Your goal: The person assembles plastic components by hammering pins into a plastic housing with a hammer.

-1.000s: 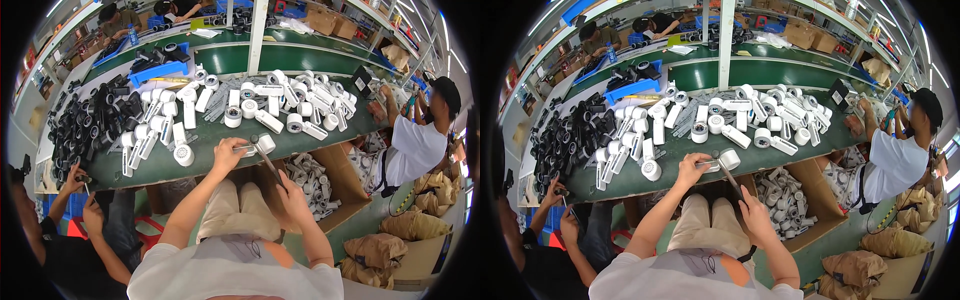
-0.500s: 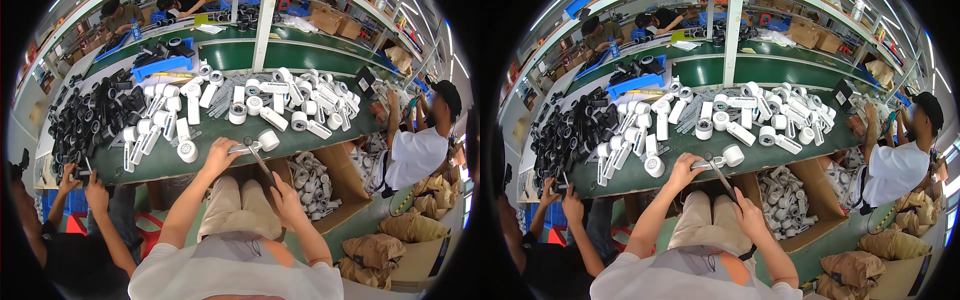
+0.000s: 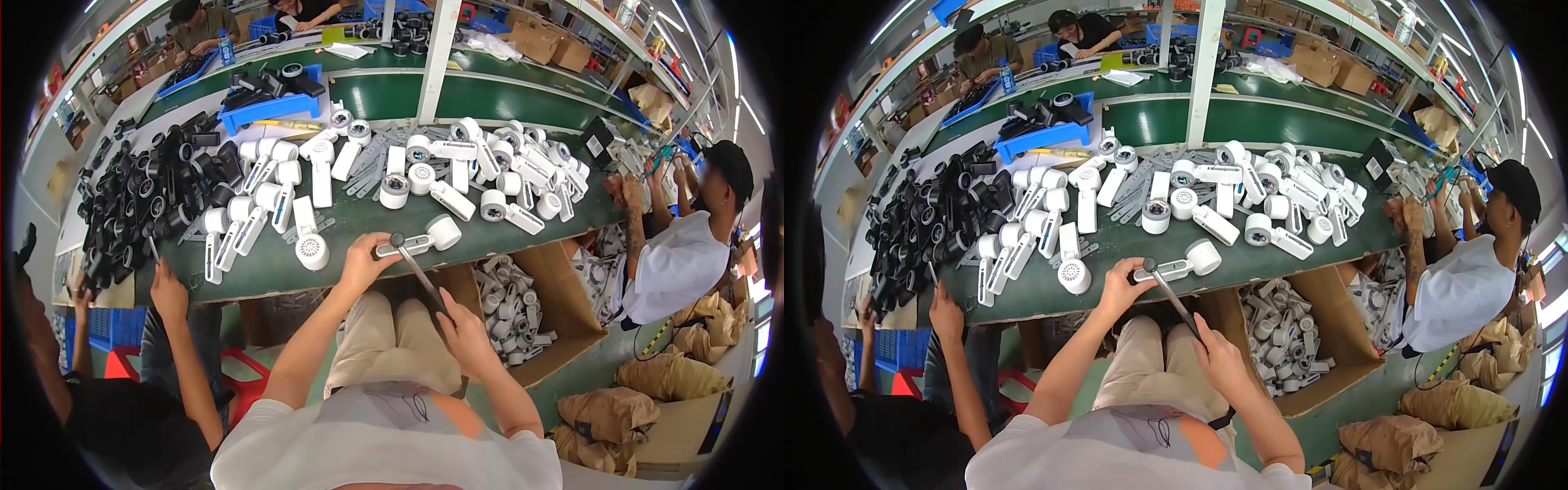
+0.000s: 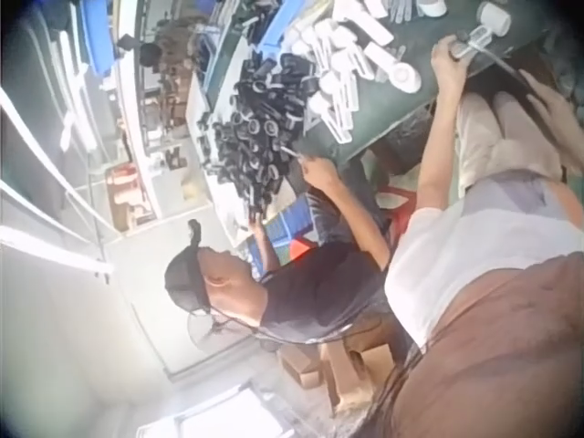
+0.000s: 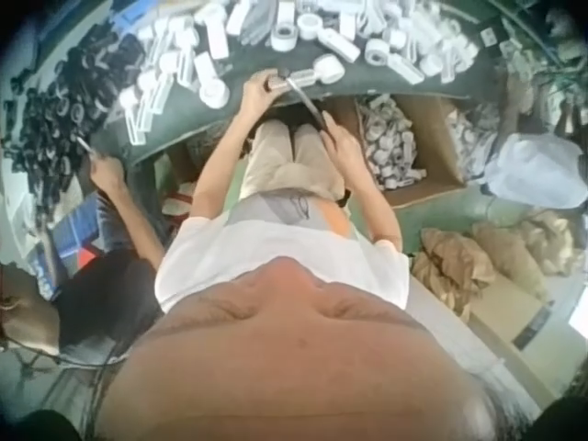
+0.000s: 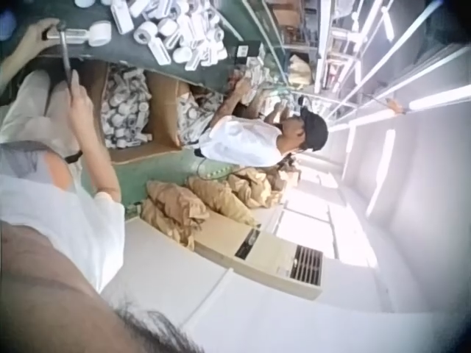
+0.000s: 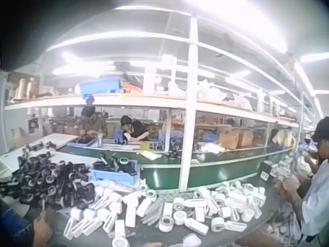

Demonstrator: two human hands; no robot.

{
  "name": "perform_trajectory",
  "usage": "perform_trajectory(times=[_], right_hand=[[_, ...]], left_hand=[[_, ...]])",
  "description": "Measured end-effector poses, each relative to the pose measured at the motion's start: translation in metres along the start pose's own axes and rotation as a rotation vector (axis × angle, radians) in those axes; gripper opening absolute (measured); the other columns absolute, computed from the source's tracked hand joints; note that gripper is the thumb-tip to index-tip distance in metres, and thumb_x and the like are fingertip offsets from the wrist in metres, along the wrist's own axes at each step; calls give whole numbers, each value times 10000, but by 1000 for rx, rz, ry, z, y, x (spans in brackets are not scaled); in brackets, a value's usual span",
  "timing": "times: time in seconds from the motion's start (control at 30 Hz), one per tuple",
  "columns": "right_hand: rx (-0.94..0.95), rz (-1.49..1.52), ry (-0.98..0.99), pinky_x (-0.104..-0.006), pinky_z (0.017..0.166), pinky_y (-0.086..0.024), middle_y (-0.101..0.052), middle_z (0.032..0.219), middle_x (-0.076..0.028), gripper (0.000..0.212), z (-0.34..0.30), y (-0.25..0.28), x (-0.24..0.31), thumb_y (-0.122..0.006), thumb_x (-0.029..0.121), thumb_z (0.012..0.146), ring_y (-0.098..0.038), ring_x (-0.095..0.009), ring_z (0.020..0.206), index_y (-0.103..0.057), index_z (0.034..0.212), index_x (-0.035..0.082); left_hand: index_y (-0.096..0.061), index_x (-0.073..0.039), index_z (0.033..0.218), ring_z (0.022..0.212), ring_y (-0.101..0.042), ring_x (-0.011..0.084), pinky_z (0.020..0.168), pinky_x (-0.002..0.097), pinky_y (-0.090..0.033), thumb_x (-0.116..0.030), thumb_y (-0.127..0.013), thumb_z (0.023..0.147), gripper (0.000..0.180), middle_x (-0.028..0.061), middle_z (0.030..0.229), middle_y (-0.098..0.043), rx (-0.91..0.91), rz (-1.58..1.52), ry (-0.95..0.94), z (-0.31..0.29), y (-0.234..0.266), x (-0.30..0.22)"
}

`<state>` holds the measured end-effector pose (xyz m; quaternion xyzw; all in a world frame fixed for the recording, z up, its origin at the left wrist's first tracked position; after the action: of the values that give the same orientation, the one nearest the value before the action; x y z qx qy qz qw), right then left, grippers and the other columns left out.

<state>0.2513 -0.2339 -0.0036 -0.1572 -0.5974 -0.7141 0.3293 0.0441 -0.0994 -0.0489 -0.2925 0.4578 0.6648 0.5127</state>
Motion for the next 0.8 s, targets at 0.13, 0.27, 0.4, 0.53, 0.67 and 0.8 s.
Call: perform_trajectory(times=[0.13, 0.27, 0.4, 0.53, 0.67, 0.8], right_hand=[[-4, 83, 11, -434, 632, -473, -585, 840, -191, 497, 4, -4, 12, -581, 100, 884, -589, -394, 742, -431, 1357, 94], [78, 71, -41, -409, 683, -474, -589, 857, -194, 481, 10, -9, 17, -590, 71, 877, -588, -381, 765, -456, 1339, 82], [8, 94, 18, -445, 631, -469, -586, 839, -174, 500, 5, -17, 7, -590, 93, 875, -586, -386, 729, -440, 1352, 106], [-65, 101, 60, -465, 604, -461, -593, 839, -177, 504, -1, -8, 8, -581, 100, 878, -588, -393, 716, -431, 1359, 112], [-67, 129, -37, -458, 620, -465, -594, 834, -182, 496, -7, -13, -6, -580, 93, 876, -589, -397, 731, -440, 1351, 106], [-136, 190, 47, -455, 632, -470, -590, 830, -185, 493, -1, -13, 2, -570, 108, 885, -593, -396, 741, -430, 1357, 110]], left_hand=[[-621, -70, 1071, 834, -621, 314, 765, 375, -482, -110, -805, 647, 463, 135, 940, -657, 21, -59, 51, -2, 1, 14], [-612, -87, 1090, 851, -624, 313, 808, 395, -464, -177, -813, 633, 507, 128, 939, -661, 18, 84, 60, 5, 1, 20], [-654, -37, 997, 822, -665, 275, 736, 349, -521, -112, -829, 625, 418, 128, 897, -683, -7, 129, 17, 6, 3, 8], [-681, -28, 920, 801, -652, 288, 734, 347, -508, -112, -825, 630, 334, 127, 886, -680, -4, 144, 31, 0, 5, 1], [-686, -65, 931, 781, -624, 296, 699, 361, -494, -98, -808, 642, 315, 114, 842, -666, -7, 136, -2, -4, 6, -6], [-681, -41, 938, 806, -629, 297, 710, 358, -495, -99, -811, 650, 321, 135, 864, -659, 26, 104, 22, -2, 9, -9]])
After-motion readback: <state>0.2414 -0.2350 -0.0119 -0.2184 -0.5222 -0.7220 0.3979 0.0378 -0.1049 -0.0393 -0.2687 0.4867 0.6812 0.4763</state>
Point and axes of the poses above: each hand's wrist, its own z-axis towards the middle knuckle, its own y-axis out of the back of the hand, x = y × z, the point moved 2 cm from there along z, towards the middle knuckle
